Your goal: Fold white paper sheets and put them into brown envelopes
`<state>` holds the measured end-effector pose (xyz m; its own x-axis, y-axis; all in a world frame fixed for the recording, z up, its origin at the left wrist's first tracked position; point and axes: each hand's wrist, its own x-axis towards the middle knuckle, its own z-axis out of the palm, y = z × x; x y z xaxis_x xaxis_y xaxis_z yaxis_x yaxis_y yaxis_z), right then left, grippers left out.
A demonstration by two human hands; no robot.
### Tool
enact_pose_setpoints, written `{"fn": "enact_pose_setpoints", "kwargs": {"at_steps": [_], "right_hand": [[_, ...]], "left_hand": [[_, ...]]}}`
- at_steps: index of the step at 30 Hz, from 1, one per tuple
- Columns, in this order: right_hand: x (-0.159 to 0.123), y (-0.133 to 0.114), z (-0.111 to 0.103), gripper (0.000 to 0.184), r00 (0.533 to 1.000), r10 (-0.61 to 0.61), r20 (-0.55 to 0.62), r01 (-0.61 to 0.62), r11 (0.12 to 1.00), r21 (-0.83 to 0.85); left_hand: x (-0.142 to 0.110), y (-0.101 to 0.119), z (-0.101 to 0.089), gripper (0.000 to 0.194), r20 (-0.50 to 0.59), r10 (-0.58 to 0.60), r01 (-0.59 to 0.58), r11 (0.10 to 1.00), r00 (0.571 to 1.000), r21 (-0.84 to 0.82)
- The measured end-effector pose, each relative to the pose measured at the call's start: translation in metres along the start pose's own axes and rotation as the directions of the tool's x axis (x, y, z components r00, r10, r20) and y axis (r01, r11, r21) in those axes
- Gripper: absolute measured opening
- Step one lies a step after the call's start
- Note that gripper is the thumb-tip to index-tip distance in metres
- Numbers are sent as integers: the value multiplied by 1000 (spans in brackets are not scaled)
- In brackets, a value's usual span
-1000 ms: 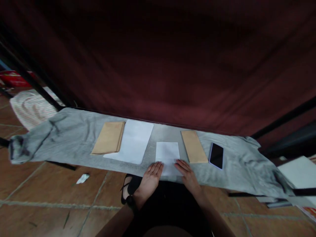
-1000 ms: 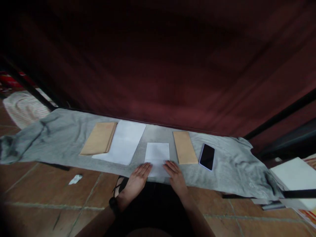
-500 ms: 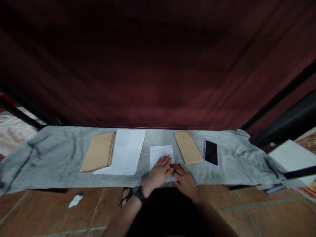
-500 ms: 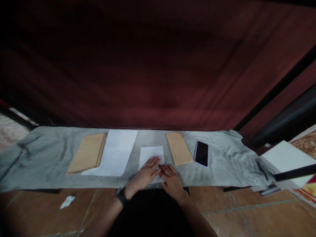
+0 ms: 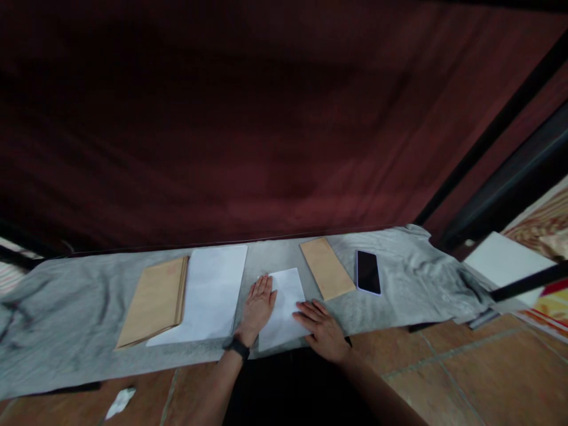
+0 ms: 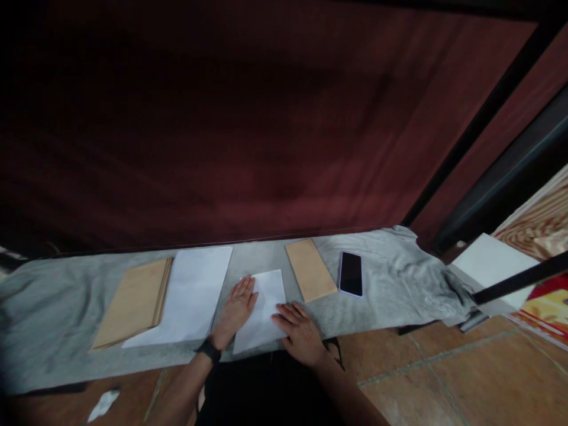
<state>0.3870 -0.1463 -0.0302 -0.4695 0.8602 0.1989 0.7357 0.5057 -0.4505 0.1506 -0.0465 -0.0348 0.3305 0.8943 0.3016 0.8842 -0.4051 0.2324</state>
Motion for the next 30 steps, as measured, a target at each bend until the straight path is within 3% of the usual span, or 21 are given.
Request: {"fn": "enact_pose_setpoints", "kwargs": {"at_steps": [3, 6, 8, 11, 17, 19, 22, 30], "right_hand": [[-1, 1, 0, 59, 1000, -2, -19, 2, 1000, 24], [-3, 2, 2, 55, 999, 4, -45, -1, 998, 70], [-4, 3, 3, 51, 997, 26, -73, -18, 994, 111], [-3, 3, 5, 45, 991, 56, -120, -34, 984, 173], [-2, 4, 10, 27, 973, 128, -190, -76, 962, 262], [-3, 4, 13, 21, 950, 208, -235, -143, 953, 266], [-1, 3, 18, 20, 906, 300, -299, -233, 943, 239], [28, -1, 20, 28, 828, 386, -405, -320, 921, 224]], "left_hand": [[-27, 4, -16, 47, 34, 17, -11, 984, 999, -177], [-67, 8, -39, 44, 156, 89, -27, 932, 984, -361], [-91, 6, -51, 52, 207, 130, -38, 915, 970, -401], [-109, 0, -57, 59, 189, 106, -27, 926, 976, -376], [-99, -8, -44, 37, 38, 19, -3, 927, 999, -374], [-93, -7, -42, 26, -12, -12, 6, 914, 1000, -406], [-85, -6, -40, 26, -59, -96, 57, 882, 994, -467], [-62, 2, -39, 34, 29, -338, 299, 787, 941, -540]]}}
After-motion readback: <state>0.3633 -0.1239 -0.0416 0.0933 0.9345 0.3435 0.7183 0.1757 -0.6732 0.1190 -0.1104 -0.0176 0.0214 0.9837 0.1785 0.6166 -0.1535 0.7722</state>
